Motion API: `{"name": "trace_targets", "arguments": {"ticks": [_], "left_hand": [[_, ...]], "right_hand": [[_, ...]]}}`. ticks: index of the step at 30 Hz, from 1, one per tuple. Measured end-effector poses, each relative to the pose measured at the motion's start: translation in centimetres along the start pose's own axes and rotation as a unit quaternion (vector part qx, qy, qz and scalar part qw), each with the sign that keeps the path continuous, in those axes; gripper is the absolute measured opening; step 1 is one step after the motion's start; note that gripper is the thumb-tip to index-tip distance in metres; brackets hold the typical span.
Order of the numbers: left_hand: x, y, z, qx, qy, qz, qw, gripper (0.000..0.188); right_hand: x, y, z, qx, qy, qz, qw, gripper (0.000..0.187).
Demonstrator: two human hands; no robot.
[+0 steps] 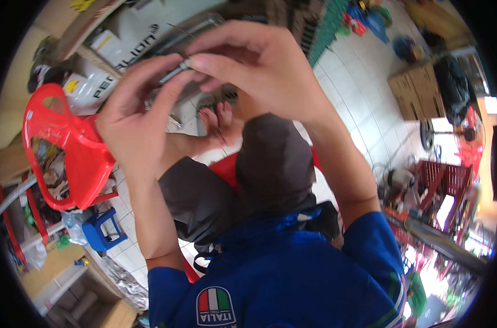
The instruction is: The person disassembles a mechanical assembly by hand, removing a shaft and various small circular components.
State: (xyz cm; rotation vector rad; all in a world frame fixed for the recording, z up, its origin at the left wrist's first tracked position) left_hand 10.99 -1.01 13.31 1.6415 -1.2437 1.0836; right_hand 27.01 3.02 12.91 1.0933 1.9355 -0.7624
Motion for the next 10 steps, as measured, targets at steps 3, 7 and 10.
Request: {"name": "trace_targets", "arguments": {"ticks": [3,7,10], "left_hand": [[-0.3,-2.2,0.4,-0.013,0.068,-0.024,0.997,0.025],[-2.1,-5.0,0.7,-0.049,0.129,-0.019,0.990,0.022],[0.0,-7.2,1.9,-0.038,0.123,-0.073,0.989,0.021]], "right_hand": [[-1.3,2.1,1.6,0.009,-0.012,0.076,0.997,0.017],[-5.5,4.1,4.4,0.024,0.059,0.171,0.983,0.020],[-7.4,7.4,6.4,0.009,0.090,0.058,0.994,0.021]]}}
Point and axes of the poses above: each hand's wrist, its own z-axis away from the middle knuckle, its own y-axis out of the back of the hand, x = y × z, the point moved 7 cm from there along -z, towards the middle knuckle, and after that the axes turned 12 degrees about y, right-handed, at the moved point
